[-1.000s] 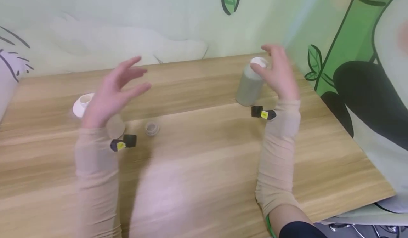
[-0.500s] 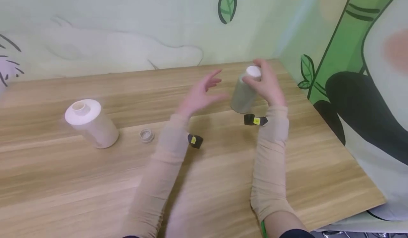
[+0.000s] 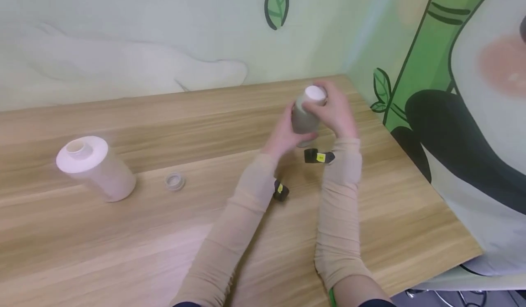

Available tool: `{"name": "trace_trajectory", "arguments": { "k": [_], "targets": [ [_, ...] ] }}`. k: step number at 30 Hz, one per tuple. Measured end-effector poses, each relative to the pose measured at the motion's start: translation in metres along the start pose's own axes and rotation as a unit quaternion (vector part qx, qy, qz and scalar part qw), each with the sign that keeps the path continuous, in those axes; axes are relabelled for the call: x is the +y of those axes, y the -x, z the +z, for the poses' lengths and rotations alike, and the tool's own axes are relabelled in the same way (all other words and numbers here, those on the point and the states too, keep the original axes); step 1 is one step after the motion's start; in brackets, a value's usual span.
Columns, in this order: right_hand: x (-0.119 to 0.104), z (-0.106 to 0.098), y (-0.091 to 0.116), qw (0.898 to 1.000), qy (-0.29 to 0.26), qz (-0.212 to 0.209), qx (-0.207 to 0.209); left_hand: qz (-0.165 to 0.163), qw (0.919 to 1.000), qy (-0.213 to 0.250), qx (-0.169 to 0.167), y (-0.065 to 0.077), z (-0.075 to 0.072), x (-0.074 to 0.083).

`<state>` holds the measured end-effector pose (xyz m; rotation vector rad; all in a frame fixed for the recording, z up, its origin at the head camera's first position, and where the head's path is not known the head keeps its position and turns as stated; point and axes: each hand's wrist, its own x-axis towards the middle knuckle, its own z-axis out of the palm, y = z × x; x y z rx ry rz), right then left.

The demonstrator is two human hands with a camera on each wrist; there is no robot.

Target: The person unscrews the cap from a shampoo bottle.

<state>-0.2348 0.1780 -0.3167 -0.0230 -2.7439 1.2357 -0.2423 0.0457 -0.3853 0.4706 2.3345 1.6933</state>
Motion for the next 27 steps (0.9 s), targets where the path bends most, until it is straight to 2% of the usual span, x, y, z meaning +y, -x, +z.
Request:
{"name": "trace_trajectory", "arguments": {
  "k": [7, 10, 17, 21, 27],
  "targets": [
    [-0.014, 0.012, 0.000, 0.999, -0.031, -0.017, 0.001, 0.006, 0.9969, 0.001, 0.078, 0.003, -0.001, -0.008],
    [-0.019, 0.015, 0.001, 0.999, -0.044, -0.021, -0.003, 0.004, 0.9949, -0.005, 0.101, 0.007, -0.005, -0.008],
    [-0.030, 0.013, 0.005, 0.994, -0.099, -0.044, 0.004, 0.019, 0.9917, -0.040, 0.121, 0.021, -0.023, 0.001],
    [-0.038, 0.009, 0.009, 0.989, -0.134, -0.065, -0.003, 0.034, 0.9906, -0.043, 0.126, 0.029, -0.037, 0.007],
    [-0.053, 0.003, 0.021, 0.981, -0.172, -0.094, -0.011, 0.050, 0.9930, -0.049, 0.095, 0.044, -0.057, 0.019]
  ]
}}
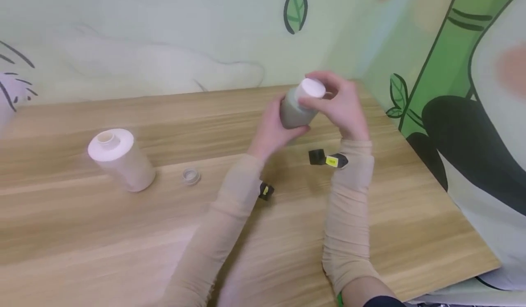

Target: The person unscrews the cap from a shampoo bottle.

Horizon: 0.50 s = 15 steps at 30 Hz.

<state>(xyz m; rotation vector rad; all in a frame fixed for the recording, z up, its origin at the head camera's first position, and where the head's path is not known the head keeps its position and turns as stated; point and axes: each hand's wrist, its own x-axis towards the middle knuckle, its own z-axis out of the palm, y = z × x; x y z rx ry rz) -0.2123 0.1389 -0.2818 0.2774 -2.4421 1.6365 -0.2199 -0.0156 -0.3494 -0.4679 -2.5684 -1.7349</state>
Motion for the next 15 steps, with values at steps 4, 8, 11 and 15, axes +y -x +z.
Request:
{"name": "trace_trajectory", "arguments": {
  "k": [4, 8, 11, 15],
  "targets": [
    [-0.012, 0.008, 0.004, 0.999, -0.029, -0.004, -0.024, 0.001, 0.9997, 0.000, -0.026, 0.012, -0.023, 0.004],
    [-0.022, 0.019, 0.008, 0.997, -0.037, 0.000, -0.064, 0.002, 0.9995, -0.011, -0.030, 0.028, -0.045, 0.004],
    [-0.028, 0.030, 0.009, 0.995, -0.018, -0.014, -0.093, 0.009, 0.9993, -0.029, -0.021, 0.040, -0.062, 0.004],
    [-0.035, 0.044, 0.009, 0.990, 0.035, -0.065, -0.118, 0.013, 0.9977, -0.066, -0.002, 0.053, -0.083, 0.002]
  ]
}}
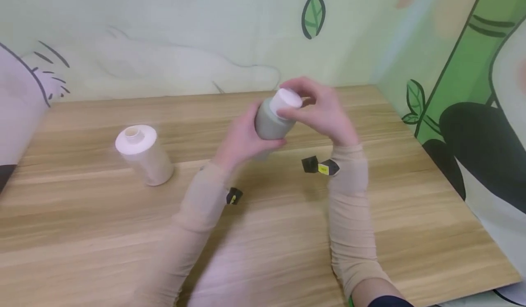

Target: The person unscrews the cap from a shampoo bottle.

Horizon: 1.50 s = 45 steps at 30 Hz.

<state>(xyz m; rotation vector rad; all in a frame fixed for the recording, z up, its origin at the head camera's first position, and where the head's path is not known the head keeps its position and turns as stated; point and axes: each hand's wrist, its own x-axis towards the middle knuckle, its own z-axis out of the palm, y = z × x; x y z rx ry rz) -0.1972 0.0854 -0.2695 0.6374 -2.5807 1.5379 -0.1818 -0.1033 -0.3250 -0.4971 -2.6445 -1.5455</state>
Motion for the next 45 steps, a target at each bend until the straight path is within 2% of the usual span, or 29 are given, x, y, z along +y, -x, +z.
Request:
{"name": "trace_trajectory", "arguments": {
  "k": [5, 9, 14, 17, 22, 28, 31, 37, 41, 45],
  "targets": [
    [-0.002, 0.007, -0.002, 0.997, 0.069, -0.027, -0.034, 0.001, 0.9973, -0.074, -0.003, 0.004, -0.011, -0.007],
    [-0.002, 0.012, -0.004, 0.994, 0.089, -0.021, -0.060, 0.000, 0.9912, -0.132, -0.012, 0.004, -0.018, -0.011],
    [-0.002, 0.019, -0.006, 0.993, 0.091, -0.014, -0.079, 0.002, 0.9868, -0.161, -0.020, 0.005, -0.027, -0.017],
    [-0.001, 0.023, -0.008, 0.991, 0.102, -0.038, -0.083, 0.010, 0.9872, -0.158, -0.023, 0.006, -0.031, -0.021],
    [0.002, 0.026, -0.007, 0.984, 0.121, -0.105, -0.076, 0.024, 0.9869, -0.156, -0.030, 0.006, -0.035, -0.026],
    [0.005, 0.024, -0.005, 0.974, 0.095, -0.185, -0.093, 0.039, 0.9909, -0.120, -0.047, 0.006, -0.040, -0.029],
    [0.006, 0.022, -0.006, 0.967, 0.091, -0.208, -0.113, 0.041, 0.9918, -0.107, -0.057, 0.005, -0.042, -0.031],
    [0.006, 0.020, -0.007, 0.969, 0.099, -0.174, -0.145, 0.032, 0.9914, -0.108, -0.067, 0.005, -0.042, -0.033],
    [0.006, 0.016, -0.006, 0.976, 0.081, -0.124, -0.157, 0.029, 0.9913, -0.110, -0.066, 0.005, -0.043, -0.033],
    [0.006, 0.013, -0.006, 0.983, 0.075, -0.078, -0.147, 0.024, 0.9910, -0.115, -0.064, 0.005, -0.045, -0.033]
  ]
}}
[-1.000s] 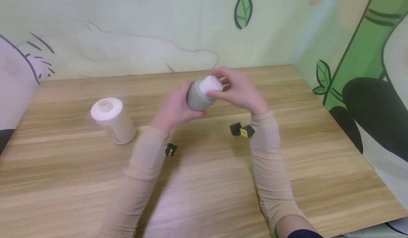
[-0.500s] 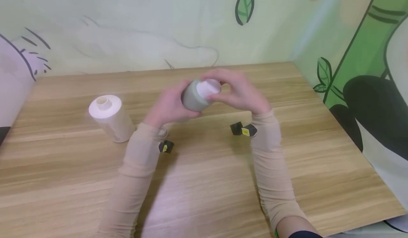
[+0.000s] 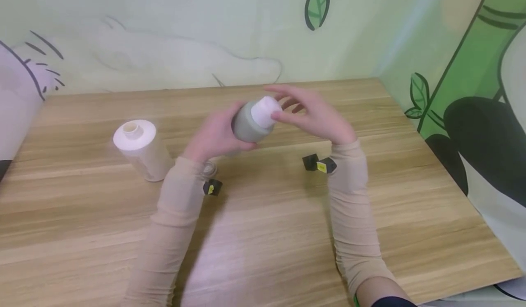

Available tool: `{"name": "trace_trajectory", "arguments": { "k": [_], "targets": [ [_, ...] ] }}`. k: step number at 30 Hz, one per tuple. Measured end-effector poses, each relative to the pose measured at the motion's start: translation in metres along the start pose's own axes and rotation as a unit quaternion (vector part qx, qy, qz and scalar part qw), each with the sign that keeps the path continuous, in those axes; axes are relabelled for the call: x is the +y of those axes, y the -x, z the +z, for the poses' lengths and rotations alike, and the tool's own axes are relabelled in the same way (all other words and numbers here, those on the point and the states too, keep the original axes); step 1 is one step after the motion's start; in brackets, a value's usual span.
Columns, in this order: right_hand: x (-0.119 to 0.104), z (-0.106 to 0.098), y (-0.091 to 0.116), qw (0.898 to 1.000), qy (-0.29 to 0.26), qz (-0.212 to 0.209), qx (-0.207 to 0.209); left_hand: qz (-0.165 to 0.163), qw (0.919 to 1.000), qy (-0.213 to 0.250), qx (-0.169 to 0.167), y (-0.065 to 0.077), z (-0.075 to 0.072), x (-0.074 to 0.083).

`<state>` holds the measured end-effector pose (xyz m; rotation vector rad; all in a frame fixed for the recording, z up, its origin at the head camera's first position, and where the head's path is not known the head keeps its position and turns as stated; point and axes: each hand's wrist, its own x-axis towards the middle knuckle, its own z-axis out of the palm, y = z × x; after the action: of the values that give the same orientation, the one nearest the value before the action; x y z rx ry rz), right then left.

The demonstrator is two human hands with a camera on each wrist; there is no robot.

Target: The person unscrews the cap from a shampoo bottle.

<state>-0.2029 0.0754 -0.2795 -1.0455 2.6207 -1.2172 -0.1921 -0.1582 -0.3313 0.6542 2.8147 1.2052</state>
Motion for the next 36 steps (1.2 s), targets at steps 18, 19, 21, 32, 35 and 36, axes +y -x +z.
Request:
{"name": "trace_trajectory", "arguments": {
  "k": [18, 19, 21, 32, 35, 36],
  "targets": [
    [-0.016, 0.016, -0.005, 0.995, 0.094, 0.012, 0.035, -0.028, 0.9983, -0.050, -0.014, 0.007, -0.011, 0.005],
    [-0.016, 0.015, -0.004, 0.995, 0.091, 0.006, 0.031, -0.027, 0.9982, -0.051, -0.016, 0.007, -0.011, 0.006],
    [-0.015, 0.014, -0.004, 0.996, 0.085, -0.007, 0.024, -0.023, 0.9981, -0.053, -0.019, 0.006, -0.012, 0.006],
    [-0.009, 0.011, -0.005, 0.993, 0.043, -0.114, -0.009, -0.008, 0.9984, -0.053, -0.016, 0.005, -0.016, 0.004],
    [-0.008, 0.013, -0.005, 0.991, 0.037, -0.127, -0.016, -0.007, 0.9986, -0.050, -0.015, 0.006, -0.014, 0.002],
    [-0.008, 0.014, -0.005, 0.992, 0.035, -0.124, -0.016, -0.008, 0.9987, -0.048, -0.016, 0.006, -0.013, 0.001]
  ]
}}
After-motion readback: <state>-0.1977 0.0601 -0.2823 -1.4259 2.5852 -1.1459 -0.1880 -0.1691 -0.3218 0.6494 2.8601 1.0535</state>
